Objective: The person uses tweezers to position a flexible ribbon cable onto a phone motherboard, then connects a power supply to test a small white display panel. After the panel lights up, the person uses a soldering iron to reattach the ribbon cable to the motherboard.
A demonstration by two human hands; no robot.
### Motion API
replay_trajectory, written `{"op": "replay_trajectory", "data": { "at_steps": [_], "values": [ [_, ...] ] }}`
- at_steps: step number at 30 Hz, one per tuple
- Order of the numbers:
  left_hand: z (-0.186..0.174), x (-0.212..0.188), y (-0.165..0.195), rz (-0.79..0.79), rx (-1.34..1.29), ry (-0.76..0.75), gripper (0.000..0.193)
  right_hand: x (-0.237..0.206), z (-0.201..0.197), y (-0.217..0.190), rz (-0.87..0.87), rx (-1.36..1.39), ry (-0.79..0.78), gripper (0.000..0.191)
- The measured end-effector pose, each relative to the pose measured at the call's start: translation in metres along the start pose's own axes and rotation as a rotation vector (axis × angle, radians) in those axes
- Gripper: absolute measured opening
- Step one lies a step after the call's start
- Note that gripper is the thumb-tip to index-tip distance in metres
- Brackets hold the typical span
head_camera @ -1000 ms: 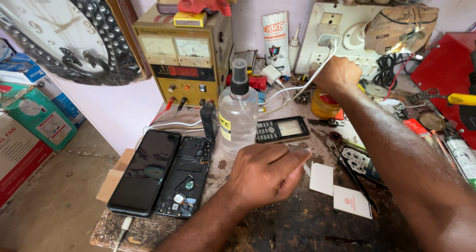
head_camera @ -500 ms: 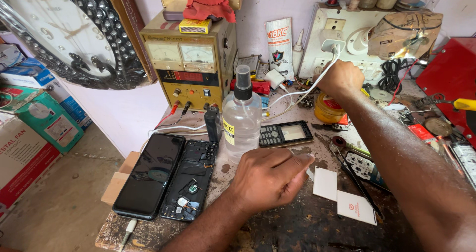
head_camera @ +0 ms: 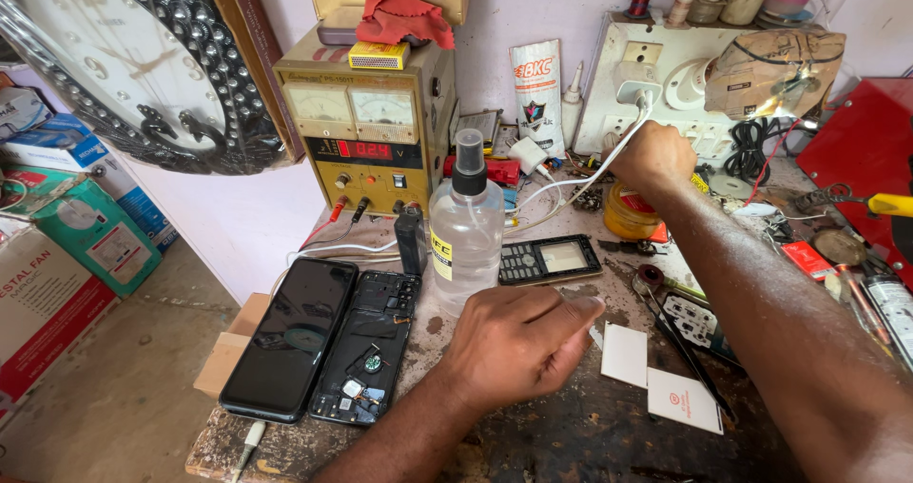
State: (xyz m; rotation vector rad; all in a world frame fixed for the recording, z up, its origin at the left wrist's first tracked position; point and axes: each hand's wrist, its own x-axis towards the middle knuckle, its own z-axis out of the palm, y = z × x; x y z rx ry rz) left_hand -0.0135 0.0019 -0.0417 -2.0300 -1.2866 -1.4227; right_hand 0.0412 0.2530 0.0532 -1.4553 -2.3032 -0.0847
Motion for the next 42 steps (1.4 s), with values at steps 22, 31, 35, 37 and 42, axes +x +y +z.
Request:
{"op": "replay_trajectory", "data": {
  "at_steps": [22,31,35,37,42],
  "values": [
    [-0.033,0.005,0.003,-0.112,0.275,0.590,0.012,-0.014,0.013,0.036,-0.149,-0.078,0.127,0.060],
    [-0.150,0.013,-0.109,-1.105,0.737,-0.356,0.077,-0.044,0.004,0.067,-0.217,-0.269,0.062,0.053],
    [-0.143,0.014,-0.119,-1.172,0.628,-0.487,0.061,-0.064,-0.009,0.074,-0.296,-0.137,0.135,0.049],
    [-0.141,0.012,-0.117,-1.142,0.678,-0.489,0.047,-0.071,-0.018,0.078,-0.316,-0.079,0.148,0.048],
    [-0.162,0.010,-0.106,-1.132,0.704,-0.501,0.028,-0.091,-0.030,0.078,-0.372,-0.043,0.135,0.048]
  ]
}}
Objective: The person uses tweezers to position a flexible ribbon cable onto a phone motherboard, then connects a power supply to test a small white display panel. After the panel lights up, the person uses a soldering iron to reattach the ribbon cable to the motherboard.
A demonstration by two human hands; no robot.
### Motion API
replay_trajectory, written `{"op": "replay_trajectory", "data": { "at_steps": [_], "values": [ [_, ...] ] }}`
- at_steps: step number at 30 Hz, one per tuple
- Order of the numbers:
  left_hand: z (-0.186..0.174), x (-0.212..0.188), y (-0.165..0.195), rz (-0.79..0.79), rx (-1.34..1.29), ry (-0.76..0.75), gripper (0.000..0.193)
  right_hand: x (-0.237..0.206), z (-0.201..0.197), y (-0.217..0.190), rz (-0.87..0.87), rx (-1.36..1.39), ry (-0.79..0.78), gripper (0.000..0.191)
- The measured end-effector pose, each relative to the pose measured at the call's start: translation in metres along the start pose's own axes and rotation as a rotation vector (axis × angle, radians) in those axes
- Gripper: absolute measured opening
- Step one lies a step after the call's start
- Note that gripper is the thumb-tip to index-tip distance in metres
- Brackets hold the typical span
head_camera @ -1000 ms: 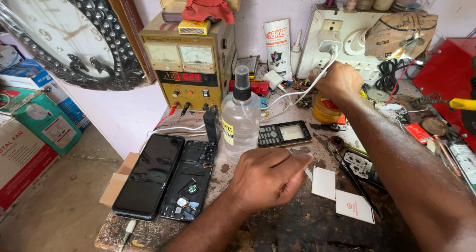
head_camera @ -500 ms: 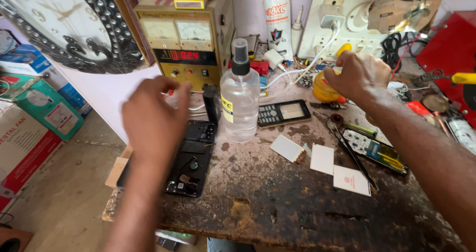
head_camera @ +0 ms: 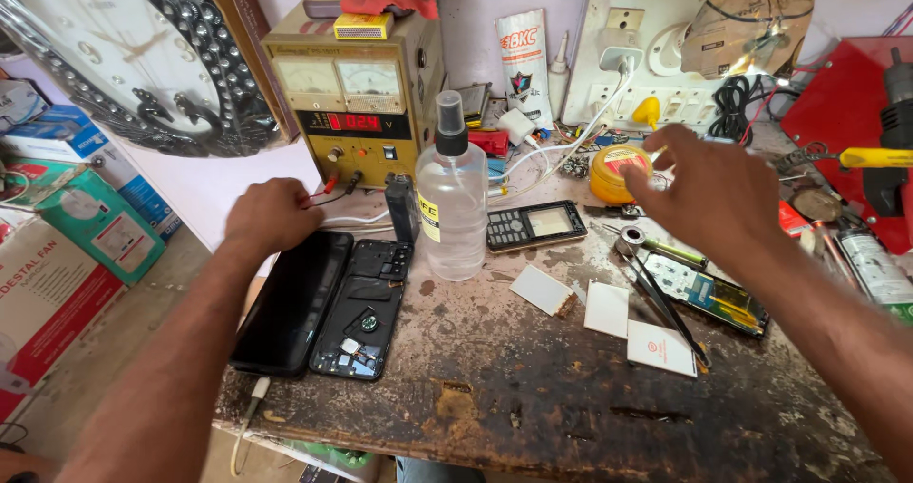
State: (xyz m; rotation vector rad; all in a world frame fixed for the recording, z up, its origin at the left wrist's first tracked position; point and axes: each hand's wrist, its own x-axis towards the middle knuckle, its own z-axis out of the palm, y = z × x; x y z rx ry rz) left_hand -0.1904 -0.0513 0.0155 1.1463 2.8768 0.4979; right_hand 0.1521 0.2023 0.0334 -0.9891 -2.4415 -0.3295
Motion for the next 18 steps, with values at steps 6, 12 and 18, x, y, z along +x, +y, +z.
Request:
{"op": "replay_trajectory", "data": {
  "at_steps": [6,12,18],
  "values": [
    [-0.012,-0.010,-0.017,0.049,0.059,0.089,0.026,-0.022,-0.006,-0.020,-0.030,0.077,-0.071,0.045],
    [-0.003,-0.014,-0.030,0.115,0.164,0.440,0.022,-0.035,-0.008,-0.031,-0.123,0.114,-0.047,0.037],
    [-0.007,-0.016,-0.046,-0.188,-0.509,0.586,0.018,-0.044,-0.008,-0.037,-0.109,0.129,-0.089,0.039]
  ]
}}
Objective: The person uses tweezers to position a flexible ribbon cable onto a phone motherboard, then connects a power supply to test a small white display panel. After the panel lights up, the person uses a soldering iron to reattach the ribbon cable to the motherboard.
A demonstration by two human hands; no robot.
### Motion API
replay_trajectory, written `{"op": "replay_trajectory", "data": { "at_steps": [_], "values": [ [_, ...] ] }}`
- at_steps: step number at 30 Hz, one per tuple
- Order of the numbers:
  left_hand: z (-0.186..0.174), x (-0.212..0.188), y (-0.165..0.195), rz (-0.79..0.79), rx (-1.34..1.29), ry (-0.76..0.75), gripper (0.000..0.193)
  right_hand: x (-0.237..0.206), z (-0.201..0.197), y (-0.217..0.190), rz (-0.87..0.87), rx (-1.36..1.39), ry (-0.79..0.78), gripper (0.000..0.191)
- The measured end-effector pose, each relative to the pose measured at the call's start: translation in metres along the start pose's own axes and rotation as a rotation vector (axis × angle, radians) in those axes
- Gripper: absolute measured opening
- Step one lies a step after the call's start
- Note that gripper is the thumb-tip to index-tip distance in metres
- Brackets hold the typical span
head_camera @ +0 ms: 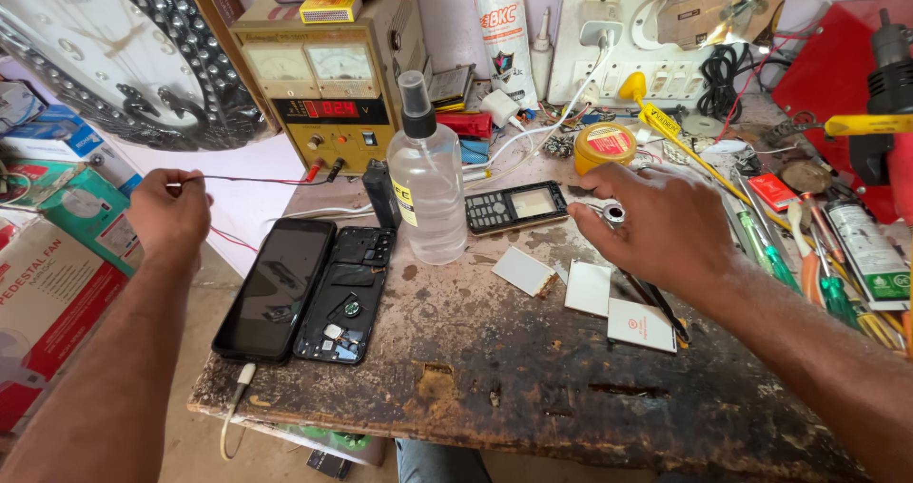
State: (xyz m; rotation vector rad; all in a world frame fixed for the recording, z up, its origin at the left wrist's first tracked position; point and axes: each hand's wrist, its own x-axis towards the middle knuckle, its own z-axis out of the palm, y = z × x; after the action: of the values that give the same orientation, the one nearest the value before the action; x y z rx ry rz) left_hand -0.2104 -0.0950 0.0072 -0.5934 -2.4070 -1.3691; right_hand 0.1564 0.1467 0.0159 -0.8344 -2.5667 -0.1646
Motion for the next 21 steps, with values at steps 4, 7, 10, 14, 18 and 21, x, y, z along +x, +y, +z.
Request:
{"op": "replay_trajectory", "data": {
  "at_steps": [4,7,10,14,18,21],
  "values": [
    [-0.027,0.011,0.005,0.259,0.559,0.136,0.019,-0.003,0.004,0.001,-0.084,0.026,0.068,0.038],
    [-0.053,0.036,0.005,0.193,0.631,0.123,0.029,-0.006,0.003,0.003,-0.156,-0.006,0.116,0.037],
    [-0.063,0.054,-0.003,-0.023,0.519,-0.234,0.041,-0.012,-0.003,-0.003,-0.111,0.046,0.037,0.036],
    [-0.064,0.059,-0.002,-0.003,0.303,-0.592,0.058,-0.019,-0.016,-0.026,-0.176,0.266,-0.040,0.032],
    [-0.076,0.066,0.028,0.163,0.213,-0.722,0.075,-0.014,-0.010,-0.062,-0.442,0.640,-0.144,0.036],
    [-0.072,0.050,0.061,0.212,0.105,-0.809,0.075,-0.011,0.009,-0.105,-0.504,0.893,-0.236,0.065]
  ]
}}
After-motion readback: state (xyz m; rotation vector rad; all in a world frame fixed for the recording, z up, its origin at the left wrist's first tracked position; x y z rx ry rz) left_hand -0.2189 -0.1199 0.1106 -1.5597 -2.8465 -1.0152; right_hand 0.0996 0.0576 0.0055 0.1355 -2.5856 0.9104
